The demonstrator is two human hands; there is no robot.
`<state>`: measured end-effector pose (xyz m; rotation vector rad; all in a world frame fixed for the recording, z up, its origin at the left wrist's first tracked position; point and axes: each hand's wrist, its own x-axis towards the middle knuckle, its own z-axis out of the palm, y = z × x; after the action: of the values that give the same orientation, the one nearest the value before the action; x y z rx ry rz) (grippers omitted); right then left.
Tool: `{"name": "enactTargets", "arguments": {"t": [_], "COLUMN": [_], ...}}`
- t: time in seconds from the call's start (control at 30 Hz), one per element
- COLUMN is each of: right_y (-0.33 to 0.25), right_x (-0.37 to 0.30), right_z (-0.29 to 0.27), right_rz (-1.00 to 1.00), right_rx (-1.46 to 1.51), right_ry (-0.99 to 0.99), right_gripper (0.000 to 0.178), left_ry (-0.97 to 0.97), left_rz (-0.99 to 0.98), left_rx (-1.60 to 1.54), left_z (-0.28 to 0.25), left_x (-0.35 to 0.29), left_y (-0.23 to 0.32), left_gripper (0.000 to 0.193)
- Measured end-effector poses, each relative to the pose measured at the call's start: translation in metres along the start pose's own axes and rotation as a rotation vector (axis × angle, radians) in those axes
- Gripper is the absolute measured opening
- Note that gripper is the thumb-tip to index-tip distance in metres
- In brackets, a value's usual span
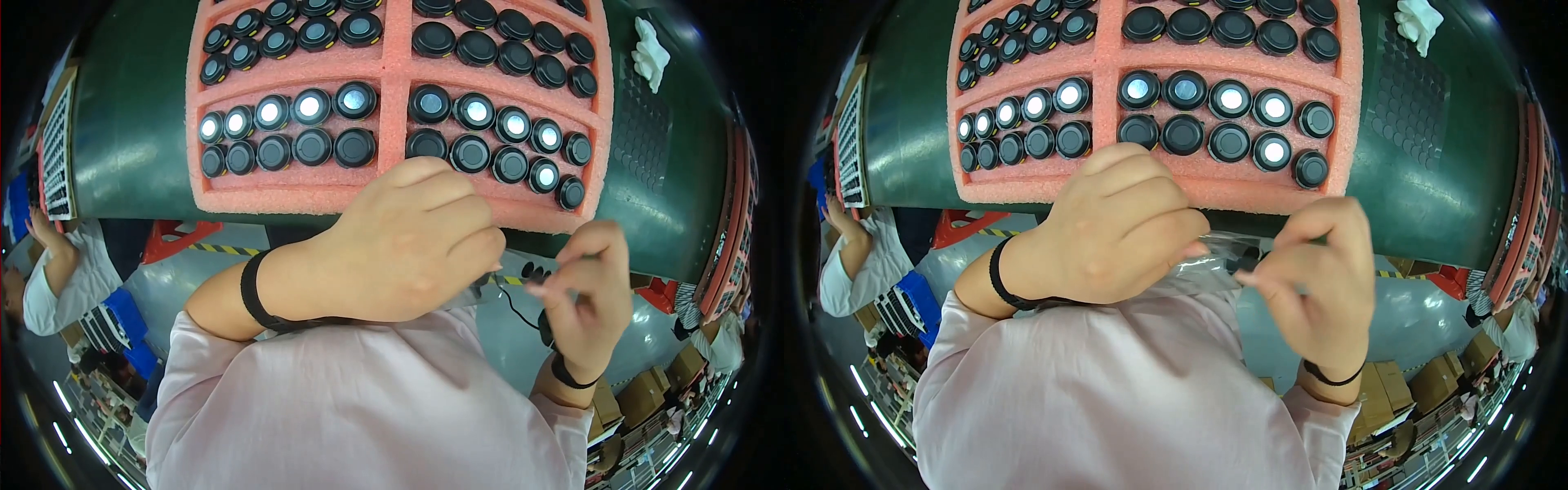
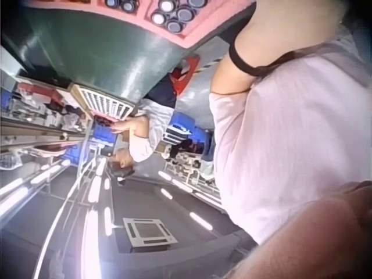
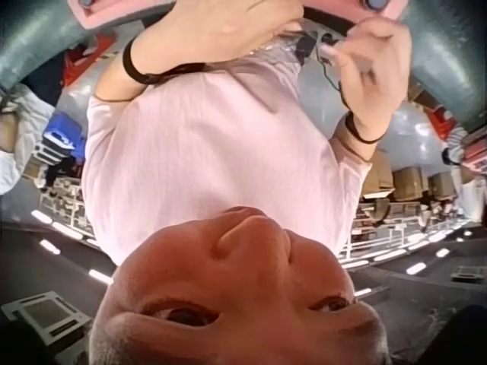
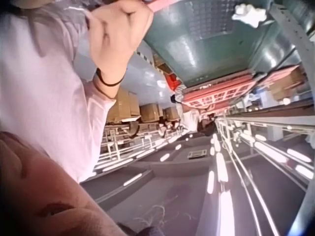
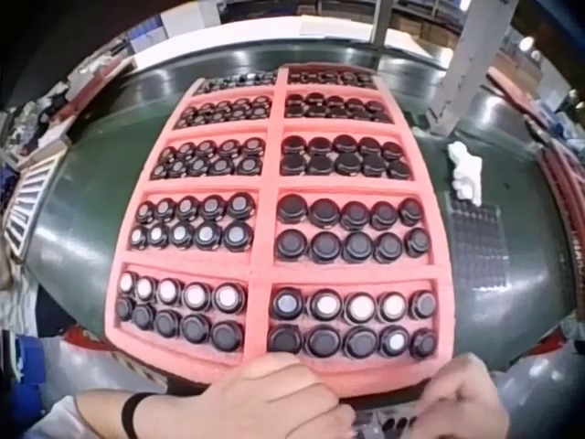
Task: The person peels small black circular stickers from a plastic sheet and presses them onto the centers of round sensors in a foam tray. After finishing a sheet, they take a new one from a plastic bag and continue the process.
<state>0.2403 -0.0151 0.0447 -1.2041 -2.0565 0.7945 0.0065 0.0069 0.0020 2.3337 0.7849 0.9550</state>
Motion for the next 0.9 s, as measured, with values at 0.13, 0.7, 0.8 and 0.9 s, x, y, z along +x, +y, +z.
{"name": "enactTargets", "arguments": {"t": [0.13,0.7,0.8,0.9], "right_y": [0.007,0.028,0.030,0.031], "right_x": [0.015,0.033,0.032,0.031], "right_z": [-0.004,0.005,0.005,0.004], "right_rz": [0.229,0.448,0.437,0.419], "right_rx": [0.040,-0.016,-0.042,-0.073], "right_ry": [0.080,0.031,0.016,-0.018], "right_gripper": [0.019,0.010,0.010,0.010], "left_ry": [-0.082,-0.137,-0.127,-0.112], "left_rz": [0.056,0.091,0.092,0.096], "left_rx": [0.054,0.136,0.143,0.159], "left_z": [0.007,0.033,0.033,0.033], "left_x": [0.006,0.019,0.019,0.019], "left_y": [0.003,0.003,0.002,0.002], "left_gripper": [0.017,0.013,0.013,0.013]}}
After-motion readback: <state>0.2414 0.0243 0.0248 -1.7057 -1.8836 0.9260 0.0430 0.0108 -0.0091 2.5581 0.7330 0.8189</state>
